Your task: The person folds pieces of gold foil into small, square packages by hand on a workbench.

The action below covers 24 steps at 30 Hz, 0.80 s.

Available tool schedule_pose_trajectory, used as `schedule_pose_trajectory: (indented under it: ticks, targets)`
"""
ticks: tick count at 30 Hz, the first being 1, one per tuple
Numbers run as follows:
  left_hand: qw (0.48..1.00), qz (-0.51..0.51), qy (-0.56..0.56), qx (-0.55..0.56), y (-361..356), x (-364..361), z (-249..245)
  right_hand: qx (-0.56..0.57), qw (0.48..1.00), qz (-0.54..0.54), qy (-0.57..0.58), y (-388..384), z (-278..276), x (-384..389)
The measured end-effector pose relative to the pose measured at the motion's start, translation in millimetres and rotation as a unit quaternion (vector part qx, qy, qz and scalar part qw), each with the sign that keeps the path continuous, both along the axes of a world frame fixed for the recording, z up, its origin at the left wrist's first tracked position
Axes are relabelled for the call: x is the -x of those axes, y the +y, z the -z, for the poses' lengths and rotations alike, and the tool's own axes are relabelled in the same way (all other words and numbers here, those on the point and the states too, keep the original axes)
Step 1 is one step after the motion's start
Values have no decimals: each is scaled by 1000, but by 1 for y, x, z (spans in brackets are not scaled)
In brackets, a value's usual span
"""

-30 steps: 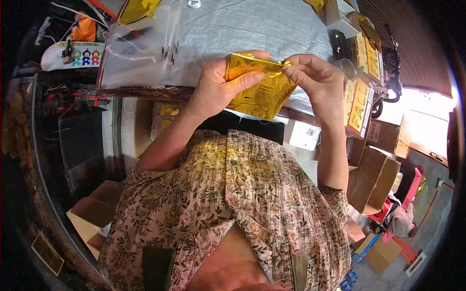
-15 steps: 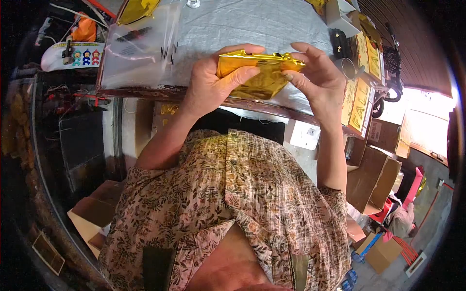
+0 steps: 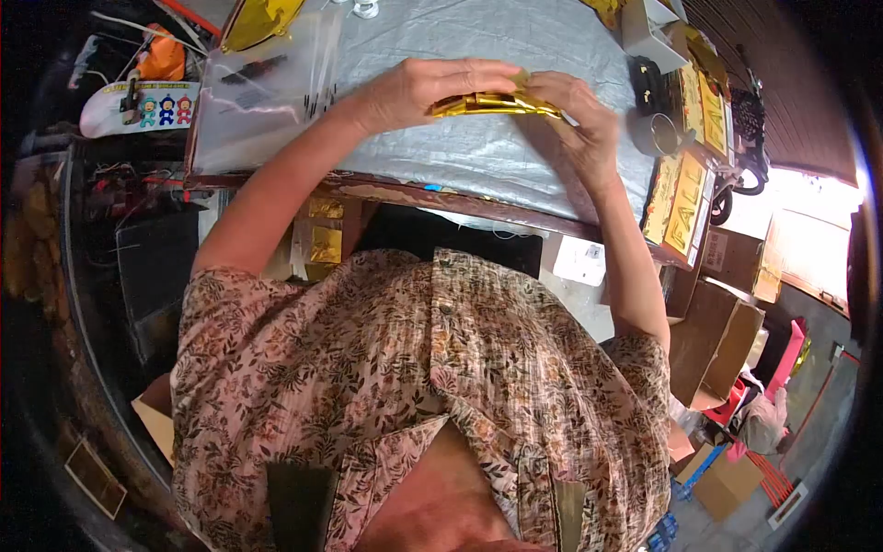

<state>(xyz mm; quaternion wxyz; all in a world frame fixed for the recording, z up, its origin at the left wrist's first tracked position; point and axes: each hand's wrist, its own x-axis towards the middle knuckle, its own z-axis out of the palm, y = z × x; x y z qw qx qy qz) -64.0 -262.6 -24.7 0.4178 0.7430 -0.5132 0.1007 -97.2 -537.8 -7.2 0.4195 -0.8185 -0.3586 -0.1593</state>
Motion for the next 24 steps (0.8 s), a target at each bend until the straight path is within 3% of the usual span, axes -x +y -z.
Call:
schedule_pose_trajectory:
  ticks: [1,5,13,15,19,21,24]
  targets:
    - [998,-19,-60,-31,-1,-5,10,0,1000,2,6,-3,8,-3]
    - [990,6,-41,-138,4,-11,36,65,997,-30,6,-10,25,-6]
    - [972,78,-40,-220,5,-12,7,105,993,-42,44,-17,30,1]
    - [950,48,-158,-266,8,-13,4,104,993,-39,43,-15,30,3]
    - [965,46,-77,-248,11,-9,1,103,993,-33,44,-16,31,6]
    - [989,-5,-15,-144,3,1,-1,96,993,-33,52,-15,28,6]
    - [993,-6,49,-107,-22,15,6,93,993,-34,63,-13,28,7]
